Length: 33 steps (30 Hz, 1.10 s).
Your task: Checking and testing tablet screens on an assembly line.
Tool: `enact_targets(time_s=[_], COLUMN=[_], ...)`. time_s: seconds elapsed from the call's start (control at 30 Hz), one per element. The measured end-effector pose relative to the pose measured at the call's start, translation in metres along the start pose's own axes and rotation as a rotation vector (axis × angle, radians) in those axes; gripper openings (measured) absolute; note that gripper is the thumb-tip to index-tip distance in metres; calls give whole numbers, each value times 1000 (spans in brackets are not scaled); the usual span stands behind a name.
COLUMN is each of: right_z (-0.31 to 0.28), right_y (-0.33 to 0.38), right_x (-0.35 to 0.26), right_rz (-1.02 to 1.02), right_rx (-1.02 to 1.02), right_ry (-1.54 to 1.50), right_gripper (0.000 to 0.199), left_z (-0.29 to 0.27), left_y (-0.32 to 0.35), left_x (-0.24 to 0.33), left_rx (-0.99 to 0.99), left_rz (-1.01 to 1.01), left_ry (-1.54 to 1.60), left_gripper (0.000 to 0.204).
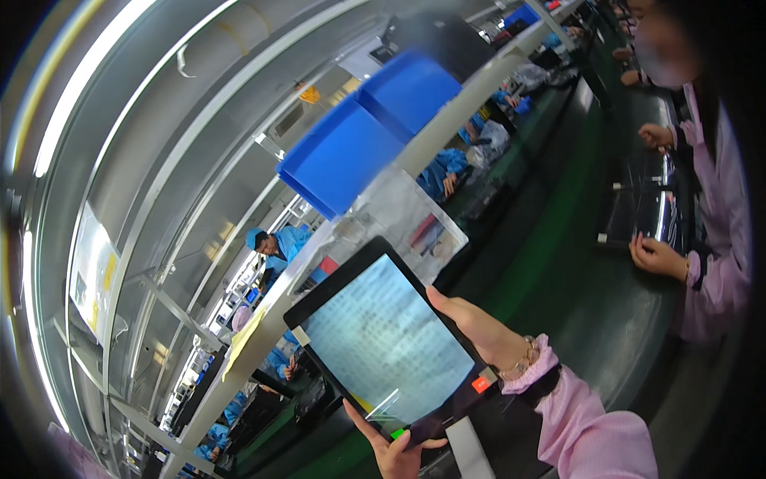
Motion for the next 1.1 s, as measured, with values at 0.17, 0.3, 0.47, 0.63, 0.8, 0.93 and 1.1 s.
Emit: enact_targets(time_s=[0.17,0.3,0.47,0.63,0.8,0.93,1.1], right_z=[1,0,-12,-26,-34,-37,-39], right_y=[2,-1,-8,-24,-29,-31,-34], right_x=[-1,2,9,24,33,36,40], right_rz=[1,69,29,71,33,4,-10], right_rx=[-39,-34,-10,3,-5,25,32], right_ry=[-22,-45,-52,-176,-217,-220,-287], right_gripper=[57,56,51,46,46,45,41], left_z=[2,5,5,11,14,11,6], left_y=[1,1,-7,-17,-25,-30,-35], left_x=[1,3,2,3,4,5,1], left_rx=[15,5,55,-13,34,32,32], left_rz=[12,19,-3,62,86,93,86], left_ry=[15,19,29,-68,-160,-210,-196], left_gripper=[102,102,101,98,99,99,101])
Point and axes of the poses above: each hand's wrist, its own y-axis away from the middle knuckle, its own z-axis out of the palm, x = y × z, the point moved 2 cm from there along -y, towards the middle knuckle
